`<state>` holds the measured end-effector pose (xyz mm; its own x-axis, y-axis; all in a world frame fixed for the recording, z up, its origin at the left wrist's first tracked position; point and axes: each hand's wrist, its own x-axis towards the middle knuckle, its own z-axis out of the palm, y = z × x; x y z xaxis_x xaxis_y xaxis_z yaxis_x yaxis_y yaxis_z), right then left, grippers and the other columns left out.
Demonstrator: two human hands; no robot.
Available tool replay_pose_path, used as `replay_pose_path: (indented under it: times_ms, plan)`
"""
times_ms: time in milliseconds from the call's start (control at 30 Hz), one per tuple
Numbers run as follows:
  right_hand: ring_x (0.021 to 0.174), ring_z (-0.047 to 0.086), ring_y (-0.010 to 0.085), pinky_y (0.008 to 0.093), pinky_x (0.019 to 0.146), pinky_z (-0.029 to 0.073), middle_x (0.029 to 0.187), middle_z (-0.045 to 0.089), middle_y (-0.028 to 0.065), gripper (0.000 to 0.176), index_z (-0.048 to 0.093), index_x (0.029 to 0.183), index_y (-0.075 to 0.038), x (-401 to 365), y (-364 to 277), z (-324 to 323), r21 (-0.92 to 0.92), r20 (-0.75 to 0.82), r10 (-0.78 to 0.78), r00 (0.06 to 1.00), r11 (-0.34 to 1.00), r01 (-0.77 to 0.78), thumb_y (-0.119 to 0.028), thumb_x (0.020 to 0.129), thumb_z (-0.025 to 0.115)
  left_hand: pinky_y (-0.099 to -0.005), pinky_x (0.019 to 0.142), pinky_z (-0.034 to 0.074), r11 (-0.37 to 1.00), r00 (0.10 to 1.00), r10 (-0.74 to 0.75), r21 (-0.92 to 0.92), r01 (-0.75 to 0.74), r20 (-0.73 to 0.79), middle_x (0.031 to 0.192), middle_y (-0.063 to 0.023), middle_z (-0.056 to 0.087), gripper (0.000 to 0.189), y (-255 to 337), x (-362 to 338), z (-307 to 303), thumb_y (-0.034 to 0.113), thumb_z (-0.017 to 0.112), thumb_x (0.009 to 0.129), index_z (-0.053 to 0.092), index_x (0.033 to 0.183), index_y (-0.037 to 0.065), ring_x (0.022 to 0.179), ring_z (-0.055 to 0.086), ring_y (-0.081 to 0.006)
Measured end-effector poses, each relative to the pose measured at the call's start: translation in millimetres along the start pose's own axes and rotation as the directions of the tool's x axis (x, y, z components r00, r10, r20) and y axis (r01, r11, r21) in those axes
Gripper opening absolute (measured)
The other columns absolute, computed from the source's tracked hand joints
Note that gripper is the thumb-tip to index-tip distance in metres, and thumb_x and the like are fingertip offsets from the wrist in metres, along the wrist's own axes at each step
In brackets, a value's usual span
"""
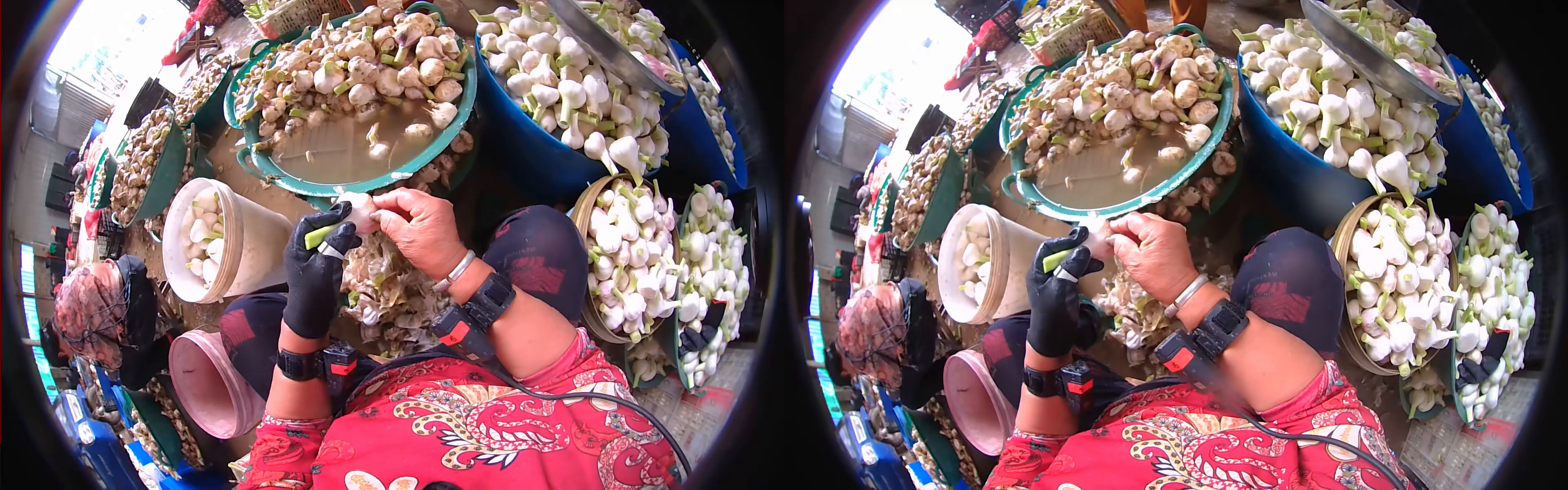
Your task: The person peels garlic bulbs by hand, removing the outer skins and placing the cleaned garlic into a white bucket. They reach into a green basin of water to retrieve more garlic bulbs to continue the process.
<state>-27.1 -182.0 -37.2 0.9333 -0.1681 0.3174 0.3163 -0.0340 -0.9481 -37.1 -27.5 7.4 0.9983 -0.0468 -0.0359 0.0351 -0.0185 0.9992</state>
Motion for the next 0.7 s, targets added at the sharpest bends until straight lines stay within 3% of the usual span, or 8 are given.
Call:
replay_pose_path:
  times_ms: [33,100,200,300,433,600,633,700]
  plan:
    - [0.066,0.062,0.0193,0.0305,0.063,0.050,0.075,0.063,0.0083,0.012,0.065,0.089,-0.004,-0.4,-2.7,-3.0,-0.002,0.004,-0.002,1.000,1.000,0.002,-0.006,0.077,0.064,-0.0261,0.078,0.050,1.000,1.000,0.002,-0.003,-0.002,-0.003,0.101,-0.0079,0.064,0.022,-1.0,-0.8,-1.2,0.003,0.062,0.085,0.060,0.107,-0.001,0.087,0.061,-0.0135]
    - [0.071,0.062,0.0246,0.0304,0.066,0.050,0.079,0.063,0.0122,0.013,0.063,0.092,0.001,-0.4,-11.8,-10.9,-0.301,0.182,-0.103,0.978,0.941,0.155,-0.003,0.080,0.061,-0.0262,0.082,0.048,0.988,0.995,0.092,0.117,-0.097,0.043,0.103,-0.0089,0.065,0.019,-3.3,-1.7,-4.0,0.002,0.064,0.084,0.060,0.103,-0.002,0.092,0.060,-0.0132]
    - [0.072,0.060,0.0322,0.0352,0.065,0.050,0.077,0.060,0.0153,0.008,0.061,0.086,-0.001,-2.5,-15.0,-10.3,-0.379,0.201,-0.230,0.952,0.878,0.292,-0.004,0.079,0.058,-0.0285,0.083,0.047,0.979,0.991,0.122,0.160,-0.128,0.048,0.101,-0.0103,0.065,0.018,2.3,-6.3,-1.8,0.000,0.065,0.081,0.061,0.098,-0.001,0.092,0.061,-0.0157]
    - [0.081,0.058,0.0294,0.0408,0.068,0.049,0.078,0.058,0.0110,0.010,0.058,0.081,-0.002,-6.7,-20.3,-9.7,-0.500,0.200,-0.167,0.966,0.830,0.247,-0.012,0.079,0.056,-0.0298,0.081,0.047,0.855,0.935,0.319,0.379,-0.354,0.152,0.097,-0.0116,0.065,0.016,0.3,-4.2,-2.5,-0.001,0.067,0.078,0.062,0.094,-0.001,0.089,0.062,-0.0194]
    - [0.077,0.059,0.0310,0.0408,0.066,0.049,0.077,0.058,0.0125,0.008,0.057,0.080,-0.003,-1.9,-16.9,-10.6,-0.474,0.164,-0.213,0.963,0.839,0.266,-0.010,0.078,0.056,-0.0305,0.080,0.047,0.890,0.948,0.295,0.326,-0.318,0.118,0.094,-0.0125,0.065,0.018,3.8,-9.1,-2.0,-0.001,0.068,0.076,0.063,0.093,0.000,0.088,0.062,-0.0225]
    - [0.058,0.060,0.0291,0.0357,0.056,0.048,0.063,0.059,0.0149,0.007,0.058,0.074,-0.003,20.0,5.8,-15.4,-0.143,-0.143,0.032,0.989,0.988,-0.052,-0.007,0.080,0.056,-0.0302,0.083,0.046,0.782,0.880,0.281,0.441,-0.442,0.383,0.095,-0.0112,0.065,0.020,17.1,-26.0,-7.7,-0.003,0.069,0.074,0.064,0.093,0.000,0.092,0.061,-0.0206]
    - [0.054,0.059,0.0258,0.0332,0.054,0.047,0.061,0.058,0.0142,0.008,0.058,0.074,-0.003,26.3,24.3,-15.7,-0.034,-0.196,0.072,0.978,0.996,-0.080,-0.007,0.080,0.056,-0.0302,0.085,0.046,0.900,0.942,0.179,0.340,-0.274,0.285,0.097,-0.0098,0.065,0.019,15.4,-32.1,-6.0,-0.005,0.067,0.075,0.064,0.093,0.001,0.094,0.061,-0.0192]
    - [0.058,0.060,0.0263,0.0347,0.057,0.048,0.065,0.061,0.0153,0.007,0.060,0.074,-0.003,26.5,28.3,-23.4,-0.127,-0.096,0.176,0.980,0.974,-0.188,-0.008,0.079,0.058,-0.0300,0.086,0.046,0.930,0.965,0.154,0.300,-0.215,0.213,0.099,-0.0092,0.064,0.021,10.0,-32.8,-11.2,-0.007,0.067,0.075,0.064,0.094,0.002,0.096,0.061,-0.0186]
